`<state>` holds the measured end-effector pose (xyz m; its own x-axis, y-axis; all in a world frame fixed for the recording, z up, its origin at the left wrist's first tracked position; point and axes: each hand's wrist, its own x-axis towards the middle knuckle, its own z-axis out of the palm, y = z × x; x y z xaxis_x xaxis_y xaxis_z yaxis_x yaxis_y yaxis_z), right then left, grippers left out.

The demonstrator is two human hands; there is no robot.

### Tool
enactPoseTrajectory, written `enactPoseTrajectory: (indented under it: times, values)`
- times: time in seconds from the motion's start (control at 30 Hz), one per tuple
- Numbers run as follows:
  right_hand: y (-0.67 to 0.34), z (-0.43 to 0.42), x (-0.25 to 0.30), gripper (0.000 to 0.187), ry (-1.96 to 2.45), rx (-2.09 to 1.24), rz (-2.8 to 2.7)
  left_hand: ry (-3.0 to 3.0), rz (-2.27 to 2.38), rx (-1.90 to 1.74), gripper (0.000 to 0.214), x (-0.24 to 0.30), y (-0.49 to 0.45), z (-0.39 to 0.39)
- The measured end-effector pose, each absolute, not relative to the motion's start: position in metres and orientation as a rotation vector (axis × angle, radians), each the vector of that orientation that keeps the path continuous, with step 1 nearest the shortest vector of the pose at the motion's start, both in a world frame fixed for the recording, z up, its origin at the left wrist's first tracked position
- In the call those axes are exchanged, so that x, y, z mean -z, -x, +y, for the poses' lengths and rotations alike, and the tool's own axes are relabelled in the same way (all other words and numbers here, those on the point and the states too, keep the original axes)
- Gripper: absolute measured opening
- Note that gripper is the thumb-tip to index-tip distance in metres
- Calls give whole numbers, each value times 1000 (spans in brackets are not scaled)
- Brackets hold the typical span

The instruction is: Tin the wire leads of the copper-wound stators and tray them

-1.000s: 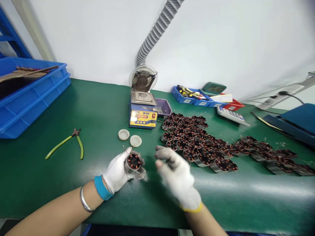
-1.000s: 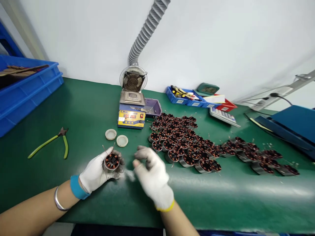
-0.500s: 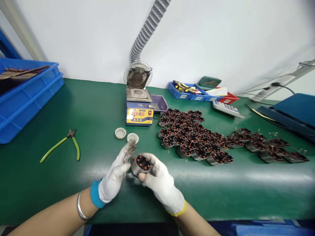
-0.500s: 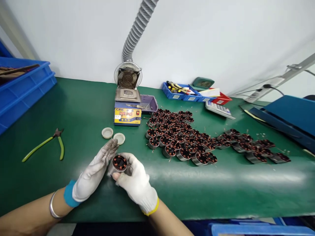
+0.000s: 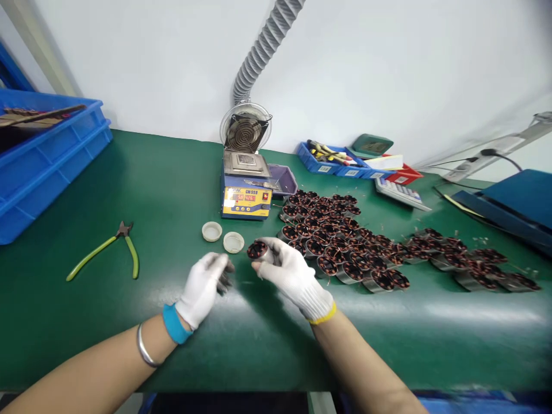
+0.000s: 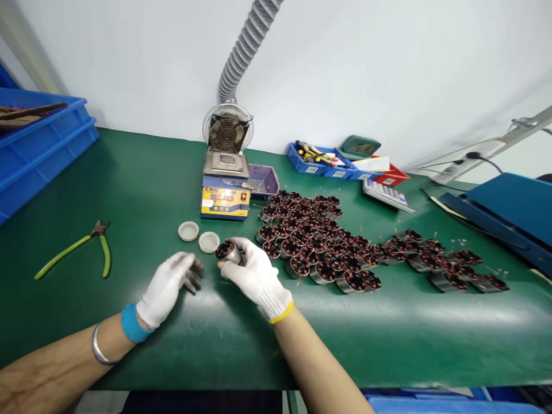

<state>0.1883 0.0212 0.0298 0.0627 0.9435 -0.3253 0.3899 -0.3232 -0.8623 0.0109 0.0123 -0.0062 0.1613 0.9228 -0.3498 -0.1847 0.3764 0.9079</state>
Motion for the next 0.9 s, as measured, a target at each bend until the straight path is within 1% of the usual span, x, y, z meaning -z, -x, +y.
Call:
enactPoseTrajectory:
  times: [0.1, 0.2, 0.4, 0.53, 0.8, 0.9]
  values:
    - [-193, 41, -26, 57, 1959, -1041, -1573, -1238, 1105, -720, 22, 6, -16, 5]
    - [-190, 49, -27, 57, 2105, -952, -1727, -1478, 1082, -668, 16, 6, -19, 1]
    - [-182, 55, -38, 49, 2279, -879, -1806, -1532, 1081, -611, 17, 8, -18, 2]
    - [-183, 57, -39, 51, 2278, -870, -1755, -1564, 1060, -592, 21, 11, -19, 1]
    - [-175, 57, -42, 51, 2337, -833, -1849, -1601, 1016, -615, 21, 12, -18, 0]
    - [-177, 55, -41, 51, 2289, -694, -1850, -1625, 1012, -600, 23, 12, -18, 0]
